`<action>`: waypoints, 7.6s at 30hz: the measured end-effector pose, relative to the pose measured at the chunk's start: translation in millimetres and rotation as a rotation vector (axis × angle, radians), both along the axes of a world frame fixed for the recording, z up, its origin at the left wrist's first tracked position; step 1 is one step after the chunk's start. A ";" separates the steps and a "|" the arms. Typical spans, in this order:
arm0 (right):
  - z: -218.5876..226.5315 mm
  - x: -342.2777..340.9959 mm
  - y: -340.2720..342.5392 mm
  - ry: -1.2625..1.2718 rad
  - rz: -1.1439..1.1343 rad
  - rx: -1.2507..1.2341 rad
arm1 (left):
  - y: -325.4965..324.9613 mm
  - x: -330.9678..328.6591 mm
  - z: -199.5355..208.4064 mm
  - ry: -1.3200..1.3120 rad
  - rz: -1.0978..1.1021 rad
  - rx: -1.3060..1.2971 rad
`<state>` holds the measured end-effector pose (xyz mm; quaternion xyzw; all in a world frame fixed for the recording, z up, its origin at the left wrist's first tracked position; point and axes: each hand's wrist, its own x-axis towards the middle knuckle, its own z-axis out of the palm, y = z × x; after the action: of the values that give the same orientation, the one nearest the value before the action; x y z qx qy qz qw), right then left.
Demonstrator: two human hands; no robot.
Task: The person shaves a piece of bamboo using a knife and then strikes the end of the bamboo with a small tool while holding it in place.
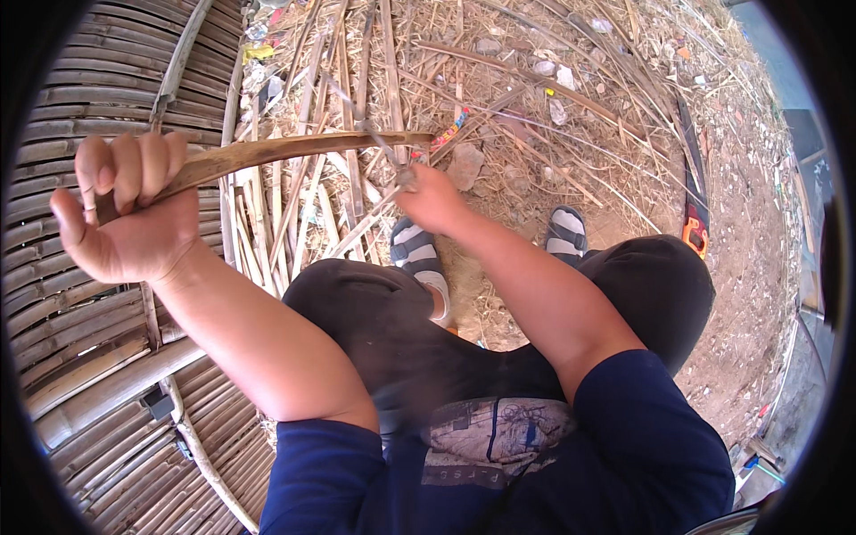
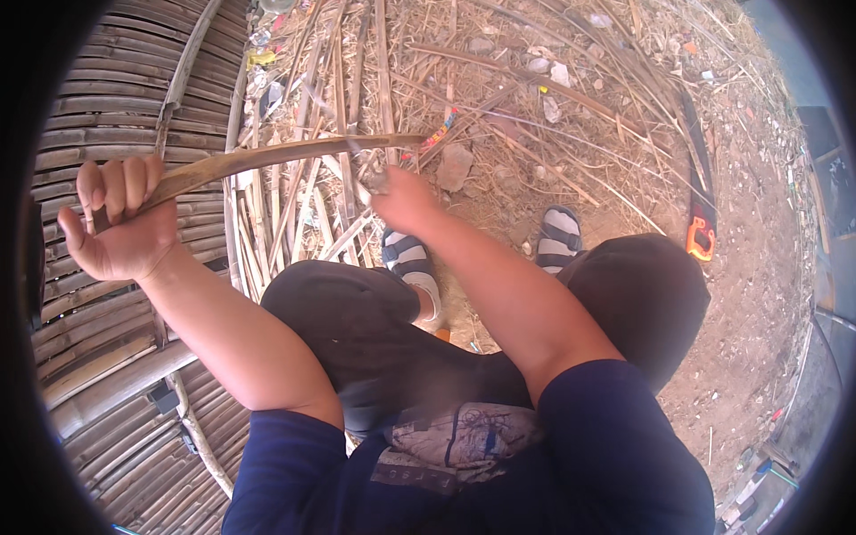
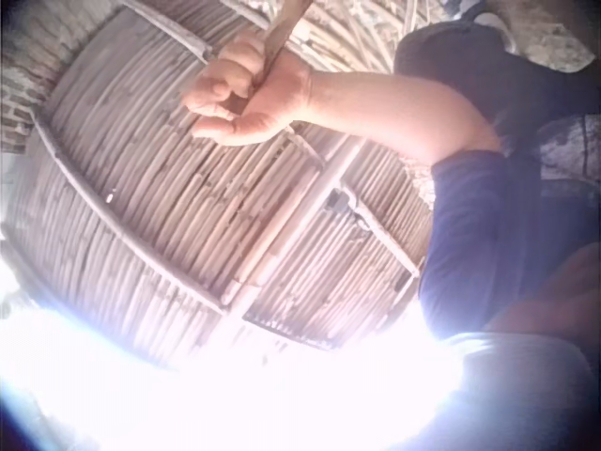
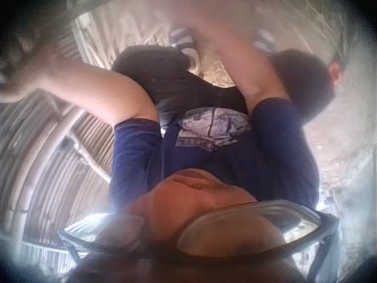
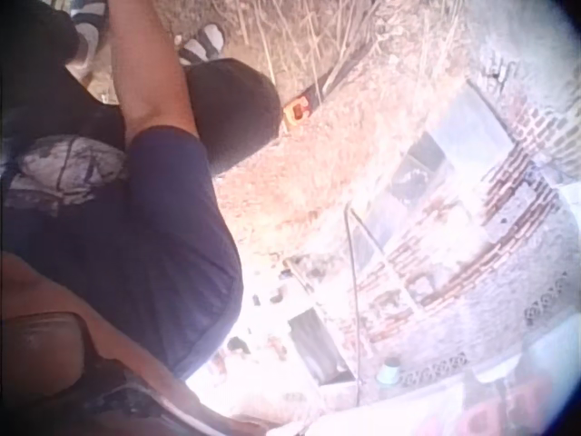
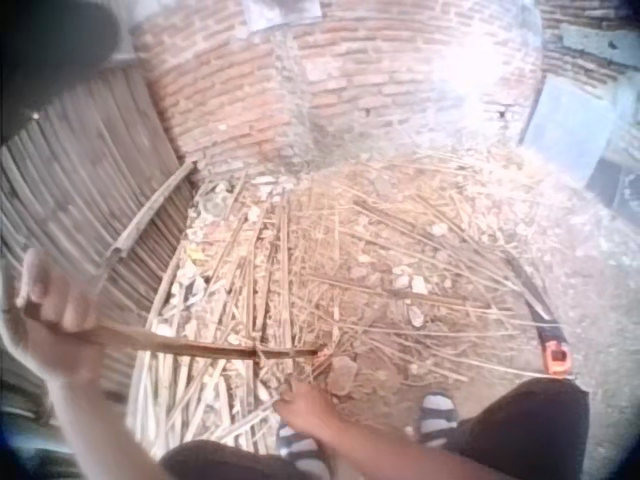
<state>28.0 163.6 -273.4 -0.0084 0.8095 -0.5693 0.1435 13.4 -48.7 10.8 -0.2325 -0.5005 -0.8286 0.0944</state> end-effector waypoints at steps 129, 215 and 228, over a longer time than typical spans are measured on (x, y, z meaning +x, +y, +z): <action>213.1 -1.9 229.8 -0.115 0.073 0.193 | -118.4 254.6 41.9 0.045 1.849 0.662; 169.1 18.4 227.1 -0.134 0.031 0.638 | -79.1 421.1 -445.4 -1.598 0.326 -1.613; 184.4 17.7 196.8 -0.111 0.099 0.567 | -175.0 382.6 -213.4 -1.323 0.732 -1.872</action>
<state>45.6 360.4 -88.9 0.0237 0.9258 -0.3121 0.2118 396.0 -223.7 -202.6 0.4151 -0.8958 -0.0268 -0.1565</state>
